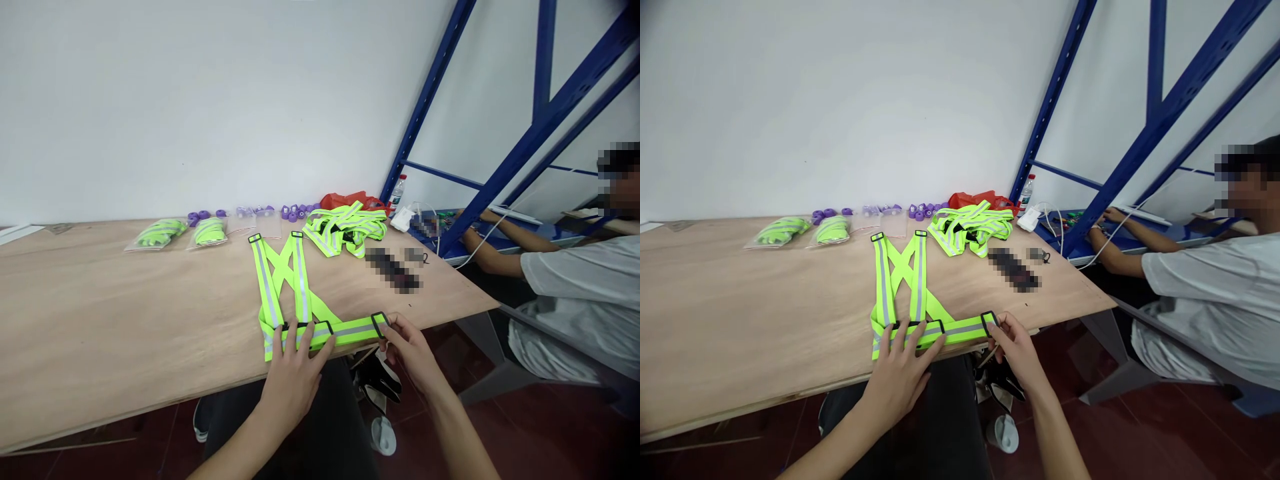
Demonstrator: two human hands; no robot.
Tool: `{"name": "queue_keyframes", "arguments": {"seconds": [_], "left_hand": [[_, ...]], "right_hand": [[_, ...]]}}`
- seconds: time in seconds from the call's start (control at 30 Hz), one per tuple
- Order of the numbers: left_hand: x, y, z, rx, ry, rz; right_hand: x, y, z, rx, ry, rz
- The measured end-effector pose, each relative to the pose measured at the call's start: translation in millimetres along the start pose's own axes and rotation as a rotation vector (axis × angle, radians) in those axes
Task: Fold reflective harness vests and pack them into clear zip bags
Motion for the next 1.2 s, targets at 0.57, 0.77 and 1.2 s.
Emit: {"name": "queue_keyframes", "arguments": {"seconds": [0.57, 0.77, 1.2], "left_hand": [[-1, 1.5, 0, 0.005, 0.001, 0.037], [-1, 1.9, 0, -0.020, 0.001, 0.041], [4, 2.6, -2, 0.022, -0.035, 0.041]], "right_hand": [[5, -16, 27, -0.235, 0.307, 0.092], [2, -17, 30, -0.201, 0.265, -0.105], [-93, 24, 19, -0.022, -0.408, -0.680]]}}
Point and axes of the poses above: each hand's wrist, its own z-axis towards the middle knuckle, its own y-axis out of the palm, x = y × z, the point moved 6 cm from there along z, towards the middle knuckle, and after that the axes turned 7 degrees about x, right-handed, at the moved point
